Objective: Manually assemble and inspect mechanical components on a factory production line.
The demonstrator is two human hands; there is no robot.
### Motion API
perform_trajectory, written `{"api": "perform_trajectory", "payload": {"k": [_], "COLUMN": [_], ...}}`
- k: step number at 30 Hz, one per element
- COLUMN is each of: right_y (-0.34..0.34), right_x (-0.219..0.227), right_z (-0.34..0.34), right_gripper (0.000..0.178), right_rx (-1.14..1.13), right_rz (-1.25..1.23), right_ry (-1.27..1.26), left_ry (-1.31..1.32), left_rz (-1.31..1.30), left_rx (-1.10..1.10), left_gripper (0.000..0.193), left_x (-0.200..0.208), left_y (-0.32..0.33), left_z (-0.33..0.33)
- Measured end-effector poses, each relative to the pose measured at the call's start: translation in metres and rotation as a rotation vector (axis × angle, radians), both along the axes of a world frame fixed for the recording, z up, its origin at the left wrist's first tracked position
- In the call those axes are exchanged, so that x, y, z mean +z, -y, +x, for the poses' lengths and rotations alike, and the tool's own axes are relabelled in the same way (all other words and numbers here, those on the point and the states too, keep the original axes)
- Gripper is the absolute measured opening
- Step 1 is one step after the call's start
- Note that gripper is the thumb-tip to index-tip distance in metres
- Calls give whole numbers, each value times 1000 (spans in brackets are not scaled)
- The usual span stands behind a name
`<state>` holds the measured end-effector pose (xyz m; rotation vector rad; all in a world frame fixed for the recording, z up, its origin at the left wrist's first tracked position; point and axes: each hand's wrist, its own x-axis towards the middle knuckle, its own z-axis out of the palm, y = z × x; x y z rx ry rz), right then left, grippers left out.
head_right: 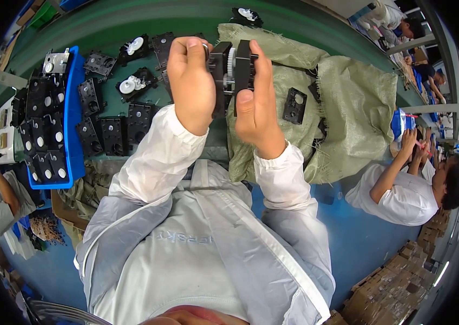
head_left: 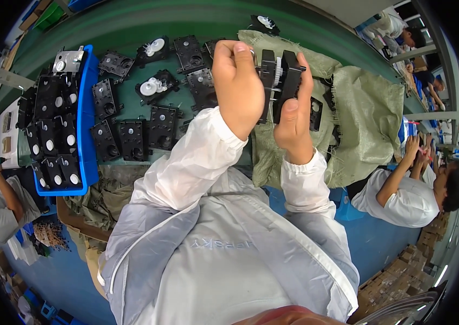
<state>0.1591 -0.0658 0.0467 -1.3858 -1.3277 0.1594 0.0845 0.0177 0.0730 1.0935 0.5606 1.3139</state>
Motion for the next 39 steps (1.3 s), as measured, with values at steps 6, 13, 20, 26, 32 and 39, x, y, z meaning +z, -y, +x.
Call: {"api": "perform_trajectory", "payload": {"k": [6,13,20,26,32,39], "right_y": [0,-6,-10,-19,-49,-140], "right_x": [-4,-15,9,19,15,23], "right_z": [3,-5,-32,-33,-20,-69], "right_gripper": [75,75,72,64,45,38], "right_rx": [29,54,13,99,263,88], "right_rz": [7,20,-2,10,-40,41], "right_ry": [5,-17,-280,-536,-645,-91], "left_ry": [-7,-51,85,-54,-379,-751], "left_rz": [33,156,-24,287,609,641], "left_rx": [47,138,-185,-155,-45,185], "left_gripper": [17,17,31,54,63,52], "left_x": [-4,-11,-17,-15,-15,0], "left_y": [-1,5,-2,6,3,-31], "left_z": [2,-6,-18,-57,-100,-139]}}
